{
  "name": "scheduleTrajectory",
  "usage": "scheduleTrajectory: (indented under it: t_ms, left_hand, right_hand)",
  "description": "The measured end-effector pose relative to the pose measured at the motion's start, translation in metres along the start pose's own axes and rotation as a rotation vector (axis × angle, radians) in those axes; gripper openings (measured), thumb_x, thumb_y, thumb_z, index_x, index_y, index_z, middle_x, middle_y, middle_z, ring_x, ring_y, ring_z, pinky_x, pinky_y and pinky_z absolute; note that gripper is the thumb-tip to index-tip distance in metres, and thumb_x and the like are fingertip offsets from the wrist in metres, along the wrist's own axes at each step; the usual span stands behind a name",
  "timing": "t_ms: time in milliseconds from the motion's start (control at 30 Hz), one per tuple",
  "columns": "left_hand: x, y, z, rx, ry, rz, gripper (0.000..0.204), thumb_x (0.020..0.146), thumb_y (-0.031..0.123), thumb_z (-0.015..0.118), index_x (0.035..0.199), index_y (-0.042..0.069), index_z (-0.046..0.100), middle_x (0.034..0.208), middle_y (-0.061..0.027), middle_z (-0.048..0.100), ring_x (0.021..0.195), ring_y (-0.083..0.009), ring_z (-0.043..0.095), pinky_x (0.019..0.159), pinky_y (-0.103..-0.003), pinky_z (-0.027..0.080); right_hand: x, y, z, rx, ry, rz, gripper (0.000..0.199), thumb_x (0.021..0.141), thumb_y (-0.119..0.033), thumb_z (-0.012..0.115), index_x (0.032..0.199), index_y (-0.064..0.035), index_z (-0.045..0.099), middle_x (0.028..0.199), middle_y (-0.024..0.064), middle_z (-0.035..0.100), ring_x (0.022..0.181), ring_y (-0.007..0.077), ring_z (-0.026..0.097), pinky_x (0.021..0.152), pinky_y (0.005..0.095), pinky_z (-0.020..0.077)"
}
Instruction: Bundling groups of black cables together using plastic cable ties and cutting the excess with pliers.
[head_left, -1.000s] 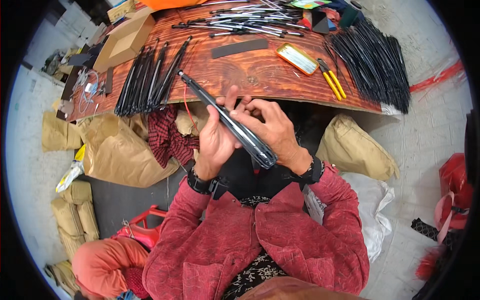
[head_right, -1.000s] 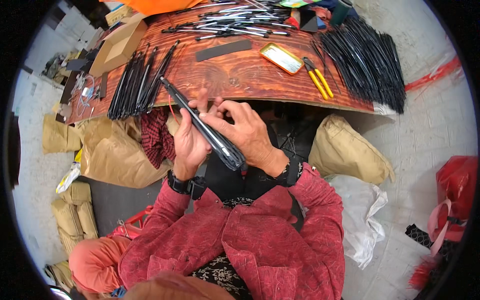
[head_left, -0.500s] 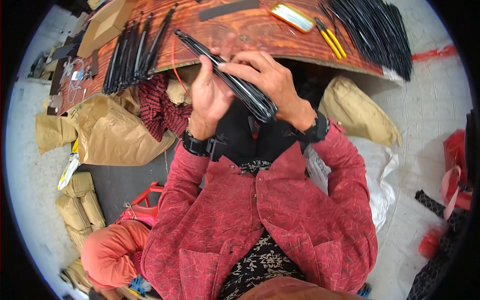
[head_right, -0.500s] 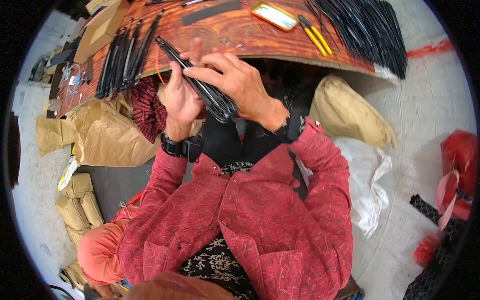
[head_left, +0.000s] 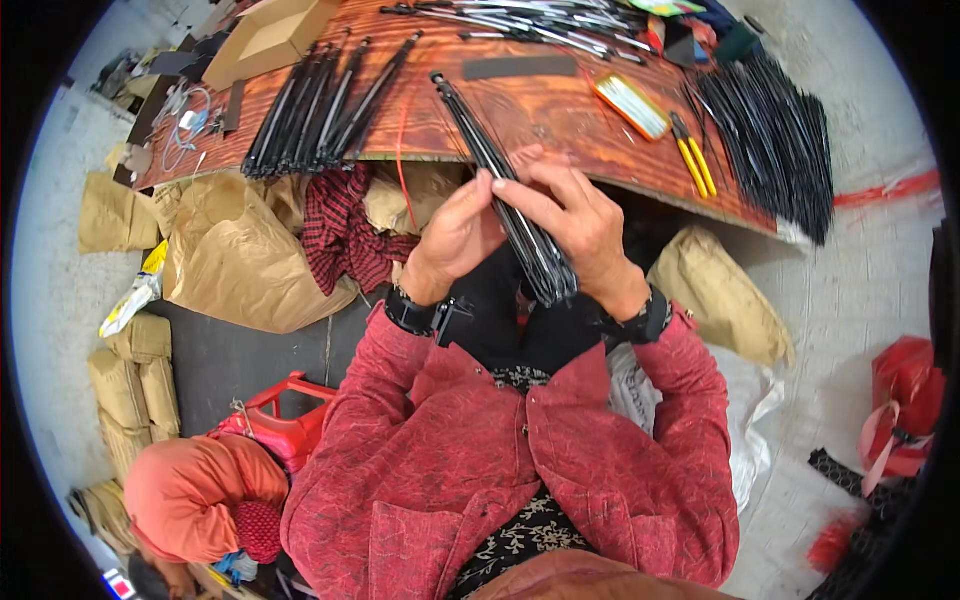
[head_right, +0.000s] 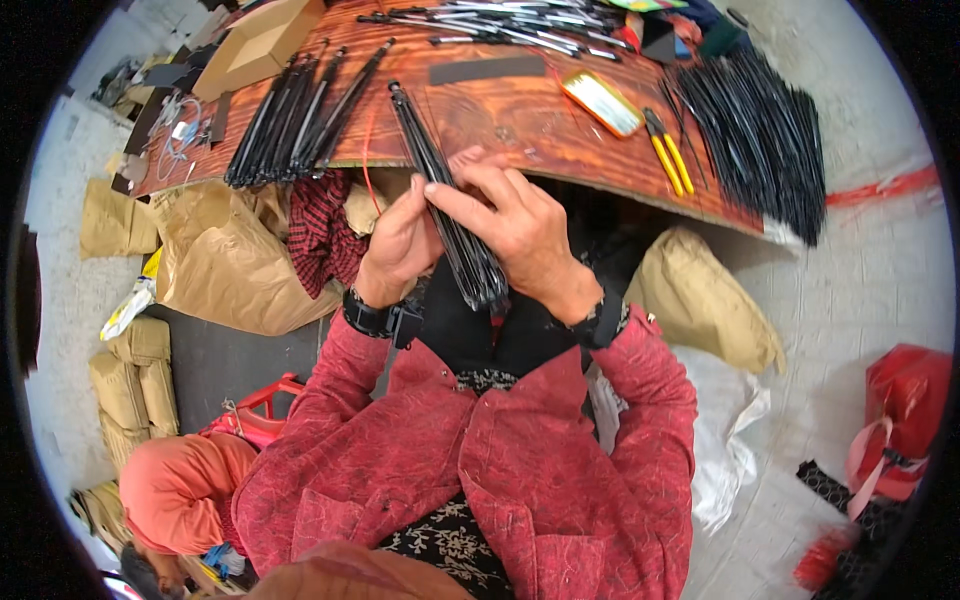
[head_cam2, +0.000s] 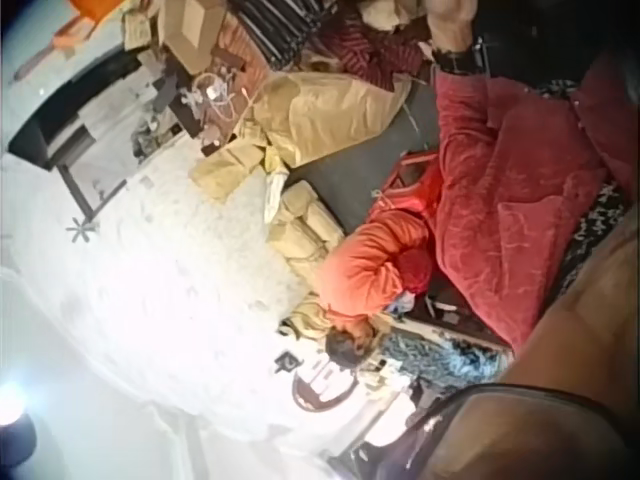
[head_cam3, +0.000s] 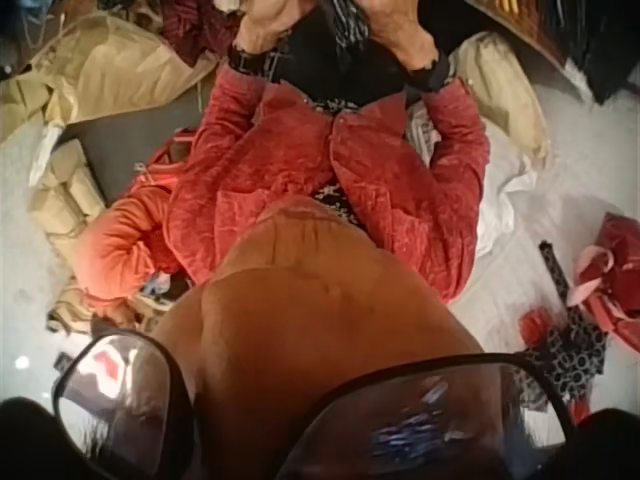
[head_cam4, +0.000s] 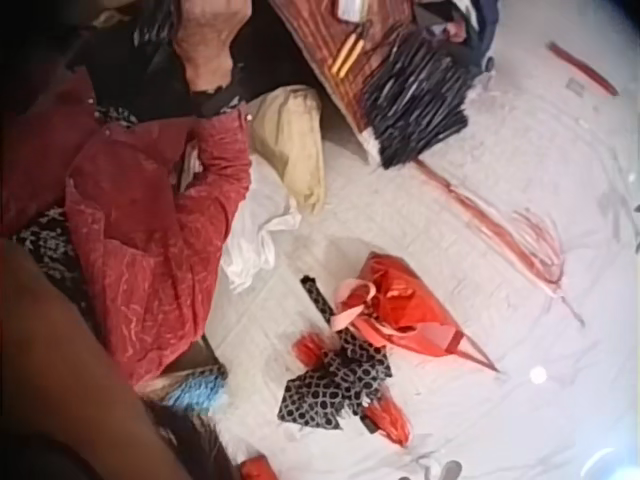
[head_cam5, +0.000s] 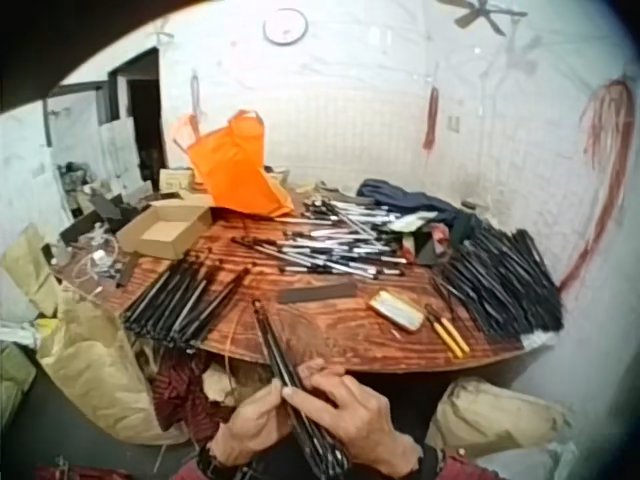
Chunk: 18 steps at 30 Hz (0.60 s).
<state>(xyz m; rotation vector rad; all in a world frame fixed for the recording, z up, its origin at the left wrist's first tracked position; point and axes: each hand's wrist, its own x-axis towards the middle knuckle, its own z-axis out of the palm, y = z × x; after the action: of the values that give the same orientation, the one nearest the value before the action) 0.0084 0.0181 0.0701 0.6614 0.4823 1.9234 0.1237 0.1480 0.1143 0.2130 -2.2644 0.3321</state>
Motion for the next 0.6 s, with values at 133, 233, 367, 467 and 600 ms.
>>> scheduleTrajectory:
  t_ms: [133, 233, 367, 467, 600]
  left_hand:
    - [-0.009, 0.024, -0.008, 0.11, 0.032, 0.041, 0.054, 0.109, 0.032, 0.038, 0.147, -0.006, 0.038, 0.146, -0.013, 0.048, 0.135, -0.0245, 0.046, 0.114, -0.04, 0.035]
    - [-0.017, 0.041, -0.019, 0.121, 0.039, 0.039, 0.052, 0.109, 0.032, 0.037, 0.144, -0.005, 0.042, 0.138, -0.0132, 0.055, 0.129, -0.0237, 0.052, 0.111, -0.039, 0.039]
    - [-0.032, 0.054, -0.03, 0.195, 0.128, 0.077, 0.051, 0.109, 0.035, 0.037, 0.141, -0.004, 0.046, 0.133, -0.0124, 0.059, 0.124, -0.0222, 0.056, 0.108, -0.038, 0.043]
    - [-0.044, 0.073, -0.04, 0.32, 0.102, 0.063, 0.054, 0.108, 0.041, 0.041, 0.132, -0.005, 0.055, 0.126, -0.0154, 0.064, 0.117, -0.0243, 0.063, 0.1, -0.038, 0.048]
    - [-0.075, 0.109, -0.043, 0.571, 0.175, 0.125, 0.049, 0.105, 0.039, 0.047, 0.104, -0.007, 0.064, 0.105, -0.0255, 0.071, 0.092, -0.0317, 0.072, 0.089, -0.042, 0.056]
  right_hand:
    - [0.013, -0.006, 0.014, -0.006, -0.015, -0.042, 0.046, 0.075, -0.011, 0.067, 0.121, -0.019, 0.07, 0.102, 0.0033, 0.063, 0.086, 0.0215, 0.065, 0.067, 0.0318, 0.0527]
    - [0.025, -0.008, 0.027, 0.054, -0.033, -0.087, 0.049, 0.074, -0.012, 0.069, 0.122, -0.0185, 0.069, 0.102, 0.0039, 0.063, 0.085, 0.0207, 0.066, 0.065, 0.0314, 0.0522]
    - [0.036, -0.014, 0.038, 0.154, -0.034, -0.084, 0.048, 0.074, -0.01, 0.073, 0.122, -0.0173, 0.068, 0.105, 0.0063, 0.065, 0.087, 0.0227, 0.067, 0.068, 0.0327, 0.0542]
    - [0.052, -0.01, 0.033, 0.465, -0.056, 0.037, 0.043, 0.077, -0.007, 0.079, 0.119, -0.0088, 0.067, 0.106, 0.0103, 0.067, 0.09, 0.0306, 0.068, 0.077, 0.0344, 0.0558]
    - [0.074, -0.004, 0.027, 0.761, 0.018, 0.498, 0.031, 0.092, -0.015, 0.073, 0.117, 0.0005, 0.063, 0.1, 0.0082, 0.069, 0.087, 0.0194, 0.068, 0.079, 0.0311, 0.0551]
